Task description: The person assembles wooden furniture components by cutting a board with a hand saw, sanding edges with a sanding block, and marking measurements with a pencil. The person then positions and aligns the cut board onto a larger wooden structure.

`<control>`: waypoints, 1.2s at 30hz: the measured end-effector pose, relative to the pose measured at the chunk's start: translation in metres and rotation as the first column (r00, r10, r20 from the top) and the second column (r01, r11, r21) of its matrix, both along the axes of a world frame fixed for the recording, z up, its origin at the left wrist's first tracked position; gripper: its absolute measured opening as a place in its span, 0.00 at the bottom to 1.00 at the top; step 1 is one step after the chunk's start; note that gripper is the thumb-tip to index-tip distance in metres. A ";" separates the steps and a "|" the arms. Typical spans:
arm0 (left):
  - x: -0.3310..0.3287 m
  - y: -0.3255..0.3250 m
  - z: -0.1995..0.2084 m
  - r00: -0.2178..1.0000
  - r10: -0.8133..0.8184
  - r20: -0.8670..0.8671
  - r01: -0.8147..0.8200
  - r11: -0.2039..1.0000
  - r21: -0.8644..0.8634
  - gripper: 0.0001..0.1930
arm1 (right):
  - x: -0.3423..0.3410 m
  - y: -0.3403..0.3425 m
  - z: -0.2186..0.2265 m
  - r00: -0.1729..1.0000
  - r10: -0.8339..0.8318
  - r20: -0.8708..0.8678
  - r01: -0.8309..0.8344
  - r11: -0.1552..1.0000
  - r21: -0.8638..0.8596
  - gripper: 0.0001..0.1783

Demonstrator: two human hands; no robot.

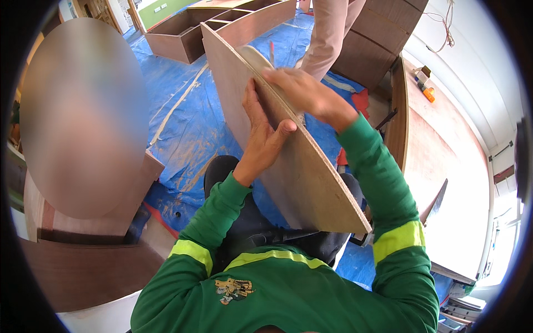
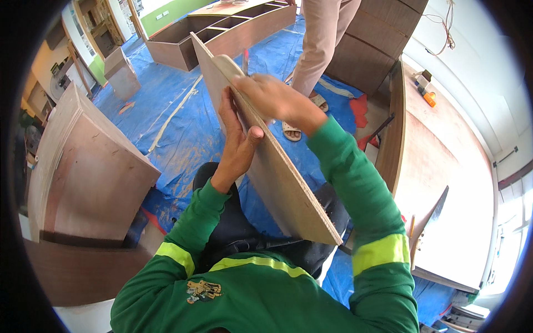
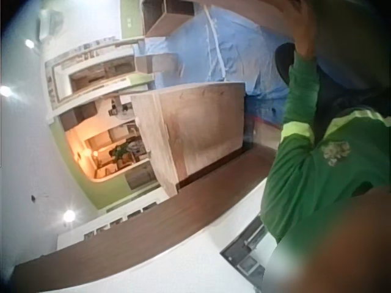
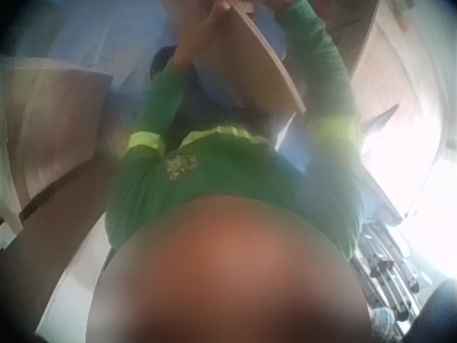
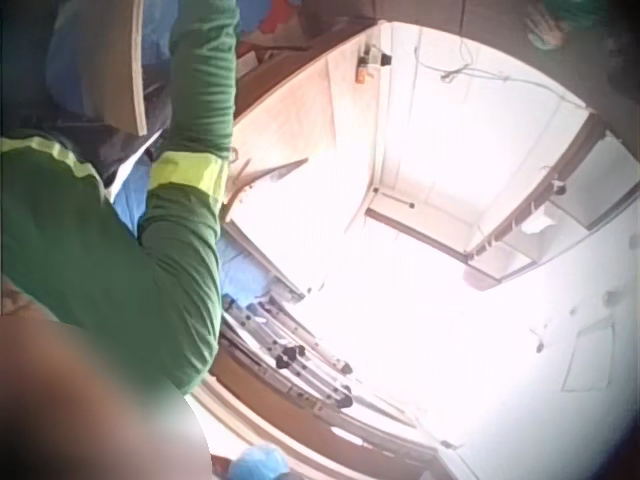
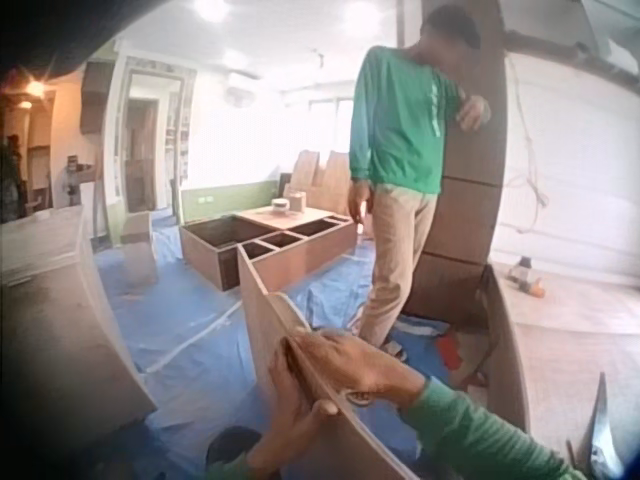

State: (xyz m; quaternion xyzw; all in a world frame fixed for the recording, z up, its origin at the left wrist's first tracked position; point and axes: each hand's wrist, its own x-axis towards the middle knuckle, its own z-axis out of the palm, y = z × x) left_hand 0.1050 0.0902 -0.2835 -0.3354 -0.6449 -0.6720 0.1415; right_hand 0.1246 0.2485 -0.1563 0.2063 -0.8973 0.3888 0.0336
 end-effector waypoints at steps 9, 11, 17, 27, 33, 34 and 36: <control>0.003 -0.004 -0.010 0.998 0.059 0.031 -0.058 0.998 -0.035 0.72 | 0.225 0.034 -0.016 0.923 -0.300 0.242 0.286 0.954 0.091 0.29; 0.010 0.000 -0.008 0.998 0.034 0.044 -0.033 0.999 -0.024 0.71 | 0.279 0.029 -0.003 0.750 -0.432 0.500 0.492 0.870 0.014 0.33; 0.030 0.018 -0.018 0.999 -0.019 -0.044 0.017 0.999 -0.041 0.72 | 0.267 0.024 0.015 0.797 -0.527 0.295 0.541 0.840 0.041 0.39; 0.030 0.028 0.000 0.982 0.005 -0.186 -0.022 0.996 -0.087 0.67 | 0.335 0.037 -0.016 0.751 -0.464 0.469 0.614 0.751 -0.241 0.42; -0.025 0.008 0.032 0.861 -0.049 -0.506 -0.001 0.995 -0.098 0.25 | 0.345 0.032 0.008 0.693 -0.594 0.409 0.715 0.639 -0.284 0.47; -0.031 0.004 0.036 0.873 -0.148 -0.464 0.100 0.987 -0.127 0.18 | 0.336 0.032 0.008 0.689 -0.619 0.377 0.724 0.614 -0.313 0.47; -0.039 0.003 0.037 0.823 -0.201 -0.532 0.140 0.978 -0.155 0.18 | 0.323 0.029 0.009 0.663 -0.657 0.359 0.749 0.564 -0.348 0.46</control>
